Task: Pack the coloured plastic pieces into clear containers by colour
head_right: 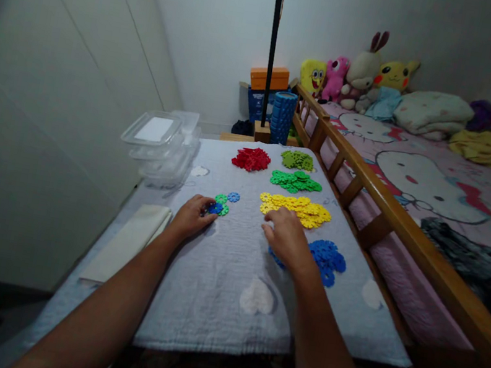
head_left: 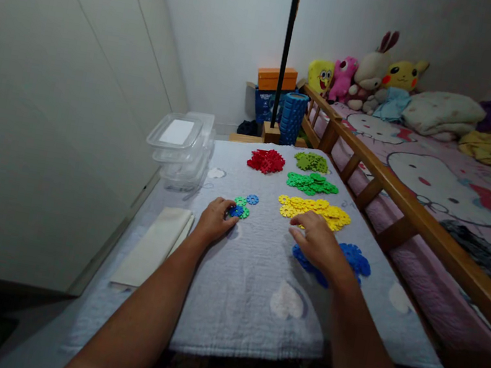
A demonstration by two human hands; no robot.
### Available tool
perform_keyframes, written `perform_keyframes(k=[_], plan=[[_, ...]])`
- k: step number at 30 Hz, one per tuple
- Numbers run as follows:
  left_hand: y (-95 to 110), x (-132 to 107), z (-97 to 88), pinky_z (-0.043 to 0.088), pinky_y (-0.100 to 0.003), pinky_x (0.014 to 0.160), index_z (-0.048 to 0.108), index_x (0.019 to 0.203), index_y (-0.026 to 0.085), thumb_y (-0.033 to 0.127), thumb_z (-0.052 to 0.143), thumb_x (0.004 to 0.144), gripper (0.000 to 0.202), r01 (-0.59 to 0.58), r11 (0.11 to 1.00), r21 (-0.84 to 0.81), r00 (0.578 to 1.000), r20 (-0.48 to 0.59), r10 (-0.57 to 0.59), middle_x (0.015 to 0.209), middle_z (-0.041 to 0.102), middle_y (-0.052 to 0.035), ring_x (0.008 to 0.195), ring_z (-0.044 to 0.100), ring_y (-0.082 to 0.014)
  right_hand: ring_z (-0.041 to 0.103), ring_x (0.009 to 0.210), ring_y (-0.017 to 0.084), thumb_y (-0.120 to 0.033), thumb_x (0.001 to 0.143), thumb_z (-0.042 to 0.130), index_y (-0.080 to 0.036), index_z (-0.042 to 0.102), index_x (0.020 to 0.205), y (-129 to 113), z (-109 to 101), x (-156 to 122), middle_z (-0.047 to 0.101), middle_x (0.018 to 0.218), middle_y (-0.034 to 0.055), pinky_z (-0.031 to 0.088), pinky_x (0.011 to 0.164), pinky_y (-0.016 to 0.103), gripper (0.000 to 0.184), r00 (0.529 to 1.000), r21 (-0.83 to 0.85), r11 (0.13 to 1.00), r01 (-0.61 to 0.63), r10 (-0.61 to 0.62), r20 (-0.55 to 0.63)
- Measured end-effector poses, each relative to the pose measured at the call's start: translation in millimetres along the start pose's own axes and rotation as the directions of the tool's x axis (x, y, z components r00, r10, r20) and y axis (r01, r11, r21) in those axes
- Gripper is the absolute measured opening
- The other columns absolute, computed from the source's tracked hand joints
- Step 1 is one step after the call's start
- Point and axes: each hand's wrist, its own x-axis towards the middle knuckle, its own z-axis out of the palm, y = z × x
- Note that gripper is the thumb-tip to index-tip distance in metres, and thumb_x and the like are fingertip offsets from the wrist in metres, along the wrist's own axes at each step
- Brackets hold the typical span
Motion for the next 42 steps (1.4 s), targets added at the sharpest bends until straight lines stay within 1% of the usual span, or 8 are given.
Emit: perform_keyframes(k=[3,6,10,14,25,32,38,42], plan=[[0.1,-0.4,-0.9,0.056,-0.037,0.089,0.066,0.126,0.019,0.024,0.073,0.078,0.048,0.016,1.0,-0.023,1.0,-0.004,-0.017,0.109,0.067,-0.0078,0.096,0.066,-0.0227,0.062,0.113,0.028,-0.022,0.096,0.06,-0.018,0.074,0.116,-44.8,28.8,27.7,0.073,0.119,0.0137,0.044,0.101,0.039,0.025,0.984,-0.045,0.995,0.094,-0.086,0.154],[0.0,-0.2,-2.1,0.056,-0.038,0.091,0.062,0.131,0.018,0.021,0.071,0.078,0.055,0.01,0.999,-0.044,1.0,0.007,-0.01,0.111,0.068,-0.0084,0.099,0.066,-0.0229,0.057,0.122,0.03,-0.016,0.097,0.054,-0.018,0.066,0.135,-72.3,63.7,49.0,0.065,0.141,0.0147,0.043,0.104,0.042,0.04,0.978,-0.048,0.987,0.154,-0.145,0.152],[-0.1,0.5,-3.6,0.054,-0.04,0.096,0.061,0.131,0.019,0.018,0.068,0.078,0.054,-0.019,0.998,-0.054,0.999,0.033,0.021,0.114,0.069,-0.0085,0.103,0.066,-0.0235,0.047,0.135,0.034,-0.021,0.098,0.057,-0.023,0.058,0.147,-81.8,100.6,63.8,0.053,0.156,0.014,0.042,0.108,0.046,0.049,0.997,0.009,0.997,0.075,-0.075,0.013],[0.1,0.4,-4.2,0.054,-0.042,0.098,0.063,0.129,0.022,0.017,0.066,0.079,0.051,-0.023,0.998,-0.061,0.999,0.039,0.026,0.114,0.07,-0.0076,0.106,0.066,-0.0242,0.049,0.129,0.033,-0.027,0.098,0.061,-0.026,0.071,0.131,-77.6,112.9,66.1,0.06,0.144,0.0128,0.042,0.106,0.046,0.034,0.999,0.035,0.999,0.033,-0.033,-0.016],[2.1,0.6,-4.8,0.054,-0.04,0.099,0.069,0.12,0.019,0.017,0.066,0.08,0.04,-0.021,1.0,-0.003,0.998,0.051,0.021,0.112,0.069,-0.0091,0.104,0.066,-0.0242,0.054,0.11,0.028,-0.024,0.102,0.055,-0.021,0.079,0.116,-65.6,108.4,62.6,0.069,0.115,0.0124,0.044,0.098,0.04,0.028,0.993,0.121,0.992,0.03,-0.016,-0.114],[5.8,0.0,-5.2,0.053,-0.04,0.097,0.071,0.117,0.021,0.033,0.075,0.081,0.038,-0.053,0.998,0.045,0.997,0.064,0.05,0.107,0.067,-0.008,0.103,0.065,-0.026,0.063,0.103,0.026,-0.019,0.1,0.051,-0.018,0.079,0.108,-58.2,102.7,64.5,0.073,0.103,0.0122,0.047,0.097,0.037,0.029,0.966,0.317,0.947,-0.048,0.125,-0.226],[16.5,-3.0,3.5,0.05,-0.042,0.095,0.072,0.118,0.023,0.05,0.081,0.078,0.049,-0.011,0.978,0.207,1.0,0.013,0.009,0.107,0.066,-0.0097,0.102,0.063,-0.0295,0.069,0.093,0.021,-0.022,0.093,0.056,-0.022,0.077,0.098,-49.9,73.6,55.4,0.077,0.097,0.006,0.052,0.087,0.033,0.021,0.97,0.541,0.84,-0.036,0.16,-0.184],[22.8,-4.8,7.5,0.049,-0.041,0.091,0.072,0.116,0.025,0.052,0.079,0.08,0.046,0.006,0.955,0.295,1.0,-0.011,-0.004,0.111,0.066,-0.0105,0.103,0.062,-0.0307,0.068,0.079,0.018,-0.027,0.087,0.062,-0.021,0.076,0.094,-20.1,37.1,37.8,0.075,0.083,0.002,0.051,0.077,0.03,0.017,0.974,0.563,0.82,-0.109,0.201,-0.105]])
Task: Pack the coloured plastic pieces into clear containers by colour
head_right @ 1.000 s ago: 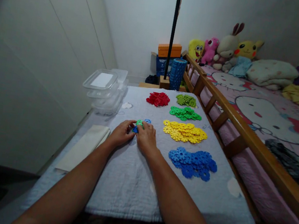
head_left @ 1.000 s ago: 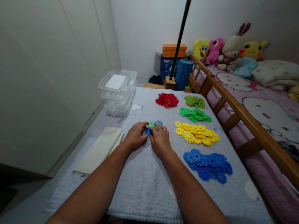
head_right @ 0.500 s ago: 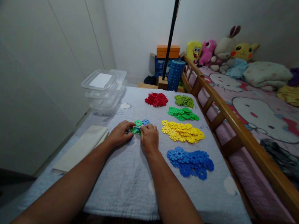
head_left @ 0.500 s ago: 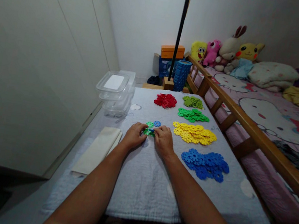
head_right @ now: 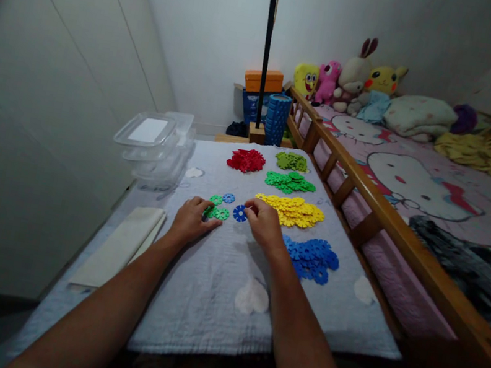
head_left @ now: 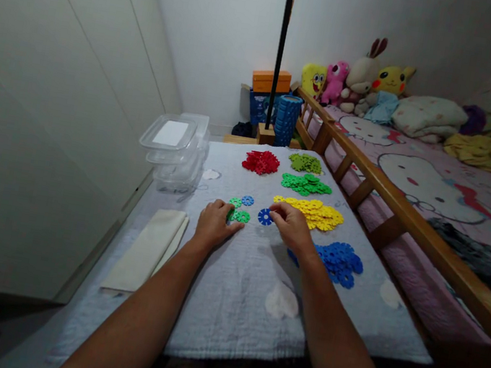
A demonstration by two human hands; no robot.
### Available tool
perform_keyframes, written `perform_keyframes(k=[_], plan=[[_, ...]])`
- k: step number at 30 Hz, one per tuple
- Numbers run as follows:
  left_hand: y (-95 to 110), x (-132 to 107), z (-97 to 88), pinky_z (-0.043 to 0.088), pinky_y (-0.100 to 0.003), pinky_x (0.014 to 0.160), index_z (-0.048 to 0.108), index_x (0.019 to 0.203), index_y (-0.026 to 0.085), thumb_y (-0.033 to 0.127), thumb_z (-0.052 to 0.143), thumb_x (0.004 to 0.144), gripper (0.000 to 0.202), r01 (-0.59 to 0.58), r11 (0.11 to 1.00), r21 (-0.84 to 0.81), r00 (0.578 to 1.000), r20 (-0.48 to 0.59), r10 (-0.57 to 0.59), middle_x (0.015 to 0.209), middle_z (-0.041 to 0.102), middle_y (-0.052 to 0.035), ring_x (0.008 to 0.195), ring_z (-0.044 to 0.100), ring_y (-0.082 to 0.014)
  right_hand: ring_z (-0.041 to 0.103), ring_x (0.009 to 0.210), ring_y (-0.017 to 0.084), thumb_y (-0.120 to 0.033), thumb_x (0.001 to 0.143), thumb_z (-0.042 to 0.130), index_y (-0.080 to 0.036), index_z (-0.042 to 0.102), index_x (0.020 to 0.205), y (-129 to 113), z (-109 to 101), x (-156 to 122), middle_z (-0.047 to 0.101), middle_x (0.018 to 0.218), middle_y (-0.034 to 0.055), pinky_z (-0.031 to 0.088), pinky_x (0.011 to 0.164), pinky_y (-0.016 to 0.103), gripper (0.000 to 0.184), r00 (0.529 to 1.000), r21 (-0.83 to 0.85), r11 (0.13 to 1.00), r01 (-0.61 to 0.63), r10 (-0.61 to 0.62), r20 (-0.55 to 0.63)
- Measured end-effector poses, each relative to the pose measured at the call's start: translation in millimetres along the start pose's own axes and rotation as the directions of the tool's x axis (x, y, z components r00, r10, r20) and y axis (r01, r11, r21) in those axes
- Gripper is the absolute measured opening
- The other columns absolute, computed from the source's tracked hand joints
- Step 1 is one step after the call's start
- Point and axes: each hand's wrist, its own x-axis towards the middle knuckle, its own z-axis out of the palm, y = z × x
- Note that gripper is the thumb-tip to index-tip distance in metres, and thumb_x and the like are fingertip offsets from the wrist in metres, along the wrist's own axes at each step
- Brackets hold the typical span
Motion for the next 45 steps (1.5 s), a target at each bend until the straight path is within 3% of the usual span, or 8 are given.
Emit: perform_keyframes(k=[3,9,13,18,29,35,40,45], plan=[[1.1,-0.3,-0.2,0.049,-0.042,0.091,0.072,0.118,0.024,0.051,0.076,0.084,0.044,-0.003,1.0,0.027,1.0,0.014,0.002,0.113,0.066,-0.0113,0.104,0.062,-0.0312,0.068,0.079,0.019,-0.03,0.083,0.063,-0.02,0.075,0.09,12.4,-46.8,-10.6,0.076,0.084,0.0027,0.05,0.076,0.03,0.017,0.997,-0.04,0.997,-0.06,0.062,0.055],[-1.6,0.5,0.0,0.048,-0.041,0.092,0.072,0.118,0.024,0.048,0.075,0.084,0.042,-0.008,1.0,0.013,1.0,0.023,0.007,0.115,0.065,-0.0106,0.105,0.061,-0.0304,0.068,0.081,0.021,-0.035,0.077,0.062,-0.021,0.076,0.083,47.2,-123.4,-39.2,0.077,0.084,0.0033,0.051,0.079,0.031,0.022,0.974,-0.103,0.97,-0.219,0.211,-0.083],[-3.1,0.6,0.8,0.049,-0.041,0.093,0.072,0.118,0.025,0.047,0.075,0.084,0.04,-0.011,1.0,-0.011,1.0,0.017,0.011,0.114,0.065,-0.01,0.105,0.061,-0.0299,0.066,0.074,0.021,-0.037,0.072,0.061,-0.02,0.077,0.08,69.0,-148.3,-55.8,0.075,0.077,0.0035,0.05,0.07,0.031,0.025,0.943,-0.087,0.943,-0.321,0.31,-0.124],[-4.6,0.8,1.2,0.049,-0.044,0.094,0.072,0.118,0.023,0.047,0.073,0.085,0.041,-0.015,0.999,-0.031,1.0,0.022,0.016,0.114,0.065,-0.0117,0.106,0.061,-0.0318,0.065,0.071,0.022,-0.036,0.071,0.057,-0.02,0.076,0.078,83.5,-155.3,-67.7,0.074,0.075,0.0047,0.048,0.065,0.031,0.026,0.918,-0.114,0.917,-0.383,0.365,-0.153],[-5.2,1.3,-0.1,0.049,-0.044,0.095,0.072,0.118,0.024,0.047,0.073,0.086,0.04,-0.028,0.999,-0.029,0.999,0.027,0.029,0.112,0.065,-0.0111,0.105,0.061,-0.0313,0.069,0.082,0.026,-0.029,0.076,0.053,-0.022,0.075,0.078,98.1,-147.8,-67.3,0.076,0.085,0.0077,0.05,0.075,0.036,0.023,0.959,-0.331,0.902,-0.279,0.246,-0.138],[-3.7,1.0,-2.5,0.049,-0.043,0.096,0.071,0.121,0.023,0.046,0.072,0.087,0.041,-0.022,1.0,-0.004,0.998,0.056,0.023,0.116,0.065,-0.0112,0.107,0.062,-0.0309,0.069,0.087,0.024,-0.026,0.085,0.054,-0.019,0.078,0.09,66.3,-136.2,-48.5,0.078,0.093,0.0088,0.051,0.083,0.035,0.025,0.96,-0.403,0.88,-0.249,0.17,-0.223],[-0.8,1.2,-6.1,0.049,-0.042,0.1,0.07,0.125,0.02,0.045,0.071,0.089,0.044,-0.005,1.0,0.008,0.996,0.09,0.004,0.12,0.066,-0.0118,0.112,0.062,-0.0303,0.069,0.102,0.022,-0.018,0.092,0.054,-0.017,0.078,0.096,11.0,-78.0,-15.8,0.079,0.105,0.0103,0.049,0.094,0.032,0.025,1.0,-0.452,0.892,0.0,0.008,0.015],[-0.9,1.6,-7.1,0.049,-0.041,0.099,0.069,0.126,0.022,0.045,0.073,0.087,0.045,0.009,1.0,0.002,0.996,0.09,-0.009,0.117,0.066,-0.0107,0.11,0.062,-0.0295,0.066,0.112,0.024,-0.015,0.096,0.053,-0.016,0.079,0.109,-23.1,4.6,18.9,0.077,0.118,0.0131,0.043,0.103,0.033,0.03,0.935,-0.536,0.808,0.243,-0.049,0.351]])
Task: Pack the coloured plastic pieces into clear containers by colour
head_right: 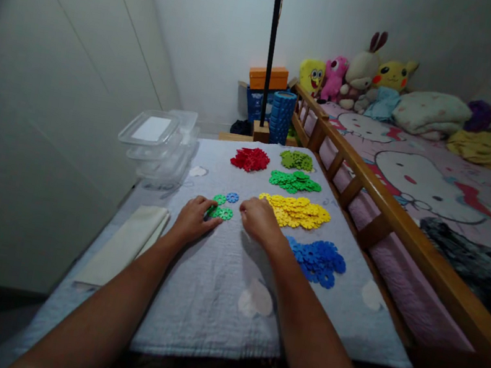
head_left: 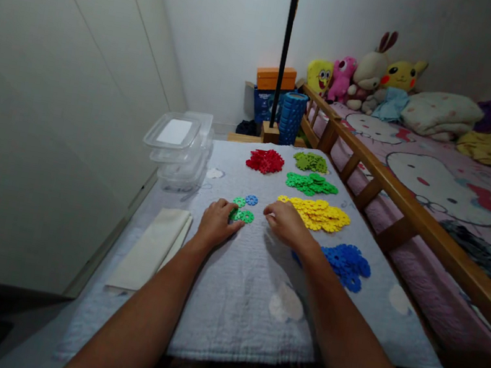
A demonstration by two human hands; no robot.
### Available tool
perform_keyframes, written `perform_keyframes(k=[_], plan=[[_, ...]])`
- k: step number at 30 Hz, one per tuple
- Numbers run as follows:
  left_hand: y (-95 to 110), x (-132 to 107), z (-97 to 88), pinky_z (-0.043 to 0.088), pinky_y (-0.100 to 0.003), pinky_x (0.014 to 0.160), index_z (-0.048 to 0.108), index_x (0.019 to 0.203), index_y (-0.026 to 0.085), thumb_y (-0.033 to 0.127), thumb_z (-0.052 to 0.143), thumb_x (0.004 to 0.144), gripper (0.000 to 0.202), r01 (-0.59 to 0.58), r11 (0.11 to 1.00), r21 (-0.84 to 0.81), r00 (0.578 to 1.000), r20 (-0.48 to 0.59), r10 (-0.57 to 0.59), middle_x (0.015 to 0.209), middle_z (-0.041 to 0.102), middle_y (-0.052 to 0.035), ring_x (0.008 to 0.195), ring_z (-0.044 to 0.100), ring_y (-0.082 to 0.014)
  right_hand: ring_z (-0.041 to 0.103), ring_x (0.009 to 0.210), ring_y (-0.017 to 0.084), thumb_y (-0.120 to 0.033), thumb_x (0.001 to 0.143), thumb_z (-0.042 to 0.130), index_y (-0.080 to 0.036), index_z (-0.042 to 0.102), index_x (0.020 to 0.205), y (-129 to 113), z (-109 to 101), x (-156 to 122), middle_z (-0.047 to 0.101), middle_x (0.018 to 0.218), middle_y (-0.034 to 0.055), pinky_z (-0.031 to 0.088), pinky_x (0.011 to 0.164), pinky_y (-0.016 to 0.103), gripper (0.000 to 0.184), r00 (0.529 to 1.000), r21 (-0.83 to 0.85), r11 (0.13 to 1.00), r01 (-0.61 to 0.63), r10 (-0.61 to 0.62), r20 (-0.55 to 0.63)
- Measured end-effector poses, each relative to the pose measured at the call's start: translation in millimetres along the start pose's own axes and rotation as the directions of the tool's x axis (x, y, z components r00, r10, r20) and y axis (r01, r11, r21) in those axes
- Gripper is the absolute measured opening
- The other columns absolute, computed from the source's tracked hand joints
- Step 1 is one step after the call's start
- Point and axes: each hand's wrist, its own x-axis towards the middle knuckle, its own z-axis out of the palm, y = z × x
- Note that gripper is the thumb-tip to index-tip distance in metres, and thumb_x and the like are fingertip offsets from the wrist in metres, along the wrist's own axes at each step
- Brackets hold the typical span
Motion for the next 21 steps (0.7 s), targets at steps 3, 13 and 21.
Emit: perform_keyframes(k=[3,13,21], plan=[[-1.2,0.1,0.7,0.049,-0.041,0.099,0.068,0.127,0.022,0.044,0.073,0.087,0.045,0.004,1.0,0.001,1.0,-0.002,-0.004,0.119,0.066,-0.0106,0.11,0.062,-0.0292,0.06,0.123,0.027,-0.013,0.097,0.049,-0.018,0.071,0.132,-14.9,25.8,32.5,0.069,0.139,0.0115,0.042,0.105,0.036,0.041,0.999,-0.064,0.998,0.001,0.002,0.047],[-0.2,1.1,-1.4,0.048,-0.041,0.099,0.067,0.13,0.019,0.044,0.075,0.087,0.05,0.014,1.0,0.0,1.0,0.014,-0.014,0.118,0.066,-0.0115,0.111,0.062,-0.0294,0.057,0.122,0.03,-0.02,0.101,0.048,-0.018,0.072,0.128,-9.0,51.3,67.3,0.069,0.136,0.0142,0.043,0.097,0.036,0.036,0.998,-0.145,0.988,-0.054,0.059,0.027],[1.3,1.3,0.4,0.049,-0.04,0.096,0.07,0.125,0.02,0.045,0.074,0.087,0.046,0.016,1.0,0.018,1.0,-0.012,-0.016,0.117,0.066,-0.0114,0.109,0.063,-0.0292,0.065,0.109,0.023,-0.019,0.102,0.045,-0.014,0.077,0.116,13.9,14.7,40.5,0.076,0.119,0.0156,0.043,0.09,0.029,0.036,0.997,-0.096,0.993,-0.074,0.072,-0.026]])
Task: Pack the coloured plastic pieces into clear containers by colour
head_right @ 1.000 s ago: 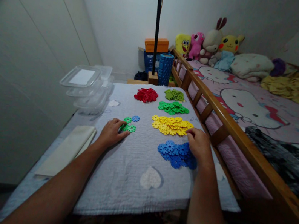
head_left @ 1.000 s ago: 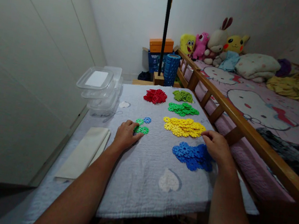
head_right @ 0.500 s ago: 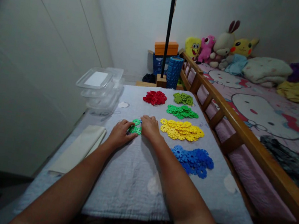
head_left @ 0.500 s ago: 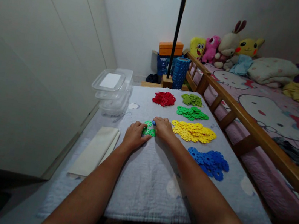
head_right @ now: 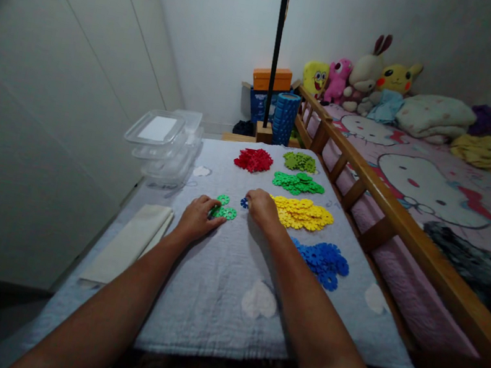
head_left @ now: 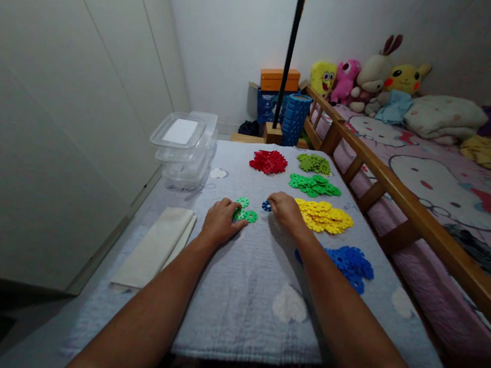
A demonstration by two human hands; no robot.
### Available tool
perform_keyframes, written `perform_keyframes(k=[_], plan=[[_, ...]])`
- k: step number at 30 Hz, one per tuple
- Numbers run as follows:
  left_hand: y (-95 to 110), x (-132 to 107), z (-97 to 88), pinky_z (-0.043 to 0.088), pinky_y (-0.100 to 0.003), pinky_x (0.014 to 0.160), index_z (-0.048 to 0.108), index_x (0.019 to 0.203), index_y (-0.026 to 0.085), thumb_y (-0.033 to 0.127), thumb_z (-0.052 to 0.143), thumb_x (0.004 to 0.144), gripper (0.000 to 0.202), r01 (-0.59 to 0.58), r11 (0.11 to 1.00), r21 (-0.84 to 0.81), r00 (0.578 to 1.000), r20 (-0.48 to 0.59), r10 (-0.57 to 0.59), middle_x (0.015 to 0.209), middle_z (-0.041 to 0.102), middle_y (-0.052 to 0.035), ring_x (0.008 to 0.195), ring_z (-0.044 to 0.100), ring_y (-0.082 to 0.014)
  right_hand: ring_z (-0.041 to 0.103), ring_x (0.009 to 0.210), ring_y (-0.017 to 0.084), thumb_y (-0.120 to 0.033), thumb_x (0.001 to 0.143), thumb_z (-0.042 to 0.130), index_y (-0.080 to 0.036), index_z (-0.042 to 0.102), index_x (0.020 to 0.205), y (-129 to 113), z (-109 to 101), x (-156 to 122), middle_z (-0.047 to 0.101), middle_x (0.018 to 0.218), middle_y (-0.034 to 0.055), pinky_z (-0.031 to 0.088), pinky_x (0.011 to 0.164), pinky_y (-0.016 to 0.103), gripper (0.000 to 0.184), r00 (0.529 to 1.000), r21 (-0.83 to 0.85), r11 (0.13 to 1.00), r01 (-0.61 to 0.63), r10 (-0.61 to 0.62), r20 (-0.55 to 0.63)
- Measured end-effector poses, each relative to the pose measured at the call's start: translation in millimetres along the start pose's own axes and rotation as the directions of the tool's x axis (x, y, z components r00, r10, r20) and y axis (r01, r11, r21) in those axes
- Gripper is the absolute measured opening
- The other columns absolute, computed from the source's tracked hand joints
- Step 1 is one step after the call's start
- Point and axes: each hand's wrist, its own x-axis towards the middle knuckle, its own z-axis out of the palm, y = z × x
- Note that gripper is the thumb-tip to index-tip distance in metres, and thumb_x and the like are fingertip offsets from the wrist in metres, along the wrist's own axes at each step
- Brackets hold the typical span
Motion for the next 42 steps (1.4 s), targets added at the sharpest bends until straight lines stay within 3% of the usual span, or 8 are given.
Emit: perform_keyframes(k=[2,9,17,23,27,31,37,42], plan=[[0.5,0.2,-0.3,0.049,-0.04,0.096,0.07,0.126,0.019,0.046,0.074,0.088,0.046,0.002,1.0,0.003,1.0,0.003,-0.002,0.118,0.066,-0.0116,0.109,0.063,-0.0291,0.066,0.104,0.021,-0.02,0.099,0.048,-0.014,0.078,0.109,21.0,-16.4,-13.8,0.077,0.113,0.0128,0.043,0.087,0.027,0.033,0.999,0.12,0.993,0.007,-0.003,-0.032],[1.6,1.0,-1.7,0.049,-0.039,0.098,0.07,0.126,0.019,0.045,0.074,0.088,0.046,-0.001,1.0,-0.004,1.0,0.009,0.001,0.117,0.066,-0.0112,0.108,0.064,-0.0283,0.062,0.073,0.017,-0.025,0.079,0.063,-0.018,0.075,0.082,85.6,-48.1,-74.9,0.072,0.078,0.0022,0.043,0.068,0.027,0.015,0.982,0.408,0.91,-0.073,-0.004,0.187],[2.9,0.5,-3.2,0.049,-0.039,0.099,0.069,0.126,0.02,0.045,0.072,0.089,0.045,0.009,1.0,-0.006,1.0,0.02,-0.008,0.118,0.066,-0.011,0.11,0.063,-0.0283,0.058,0.068,0.017,-0.03,0.079,0.06,-0.019,0.07,0.079,93.3,-51.5,-111.6,0.067,0.073,0.0014,0.041,0.064,0.027,0.015,0.944,0.409,0.908,-0.088,-0.054,0.325],[1.3,1.0,-2.4,0.049,-0.039,0.097,0.07,0.124,0.021,0.045,0.073,0.088,0.043,-0.004,1.0,-0.016,1.0,0.008,0.004,0.115,0.066,-0.0104,0.107,0.063,-0.0279,0.059,0.07,0.016,-0.017,0.078,0.063,-0.02,0.07,0.075,97.1,-48.4,-112.8,0.068,0.074,0.0019,0.041,0.064,0.026,0.009,0.964,0.257,0.964,-0.075,0.004,0.265],[-0.5,1.3,-1.3,0.049,-0.039,0.097,0.07,0.123,0.023,0.044,0.074,0.087,0.042,-0.016,0.999,-0.044,1.0,-0.012,0.015,0.112,0.066,-0.009,0.105,0.063,-0.0267,0.064,0.082,0.018,-0.014,0.081,0.067,-0.02,0.075,0.092,85.9,-52.5,-102.5,0.073,0.092,0.0052,0.044,0.071,0.025,0.014,0.984,0.172,0.984,-0.045,0.014,0.179],[-3.0,2.6,-0.4,0.05,-0.039,0.096,0.069,0.124,0.022,0.043,0.074,0.086,0.044,0.003,0.997,-0.077,1.0,0.003,-0.003,0.112,0.065,-0.0089,0.104,0.064,-0.0265,0.066,0.088,0.019,-0.015,0.089,0.065,-0.018,0.076,0.103,51.3,-50.0,-77.9,0.074,0.098,0.0071,0.045,0.076,0.026,0.018,0.981,0.131,0.991,0.032,-0.056,0.184],[-10.4,5.4,3.7,0.051,-0.038,0.098,0.066,0.128,0.019,0.033,0.072,0.085,0.046,-0.017,0.987,-0.16,1.0,0.006,0.018,0.114,0.066,-0.0096,0.106,0.065,-0.0254,0.065,0.114,0.024,-0.018,0.093,0.067,-0.015,0.073,0.122,-13.2,-10.2,-29.3,0.07,0.122,0.0151,0.045,0.096,0.03,0.03,0.952,0.065,0.975,0.21,-0.219,0.213],[-12.6,7.0,3.7,0.051,-0.037,0.099,0.066,0.126,0.021,0.028,0.068,0.084,0.043,-0.021,0.981,-0.193,1.0,0.006,0.023,0.112,0.066,-0.008,0.107,0.065,-0.0241,0.064,0.116,0.026,-0.024,0.093,0.065,-0.015,0.072,0.126,-31.4,17.1,-2.1,0.067,0.125,0.0158,0.047,0.094,0.031,0.035,0.953,-0.022,0.97,0.244,-0.235,0.189]])
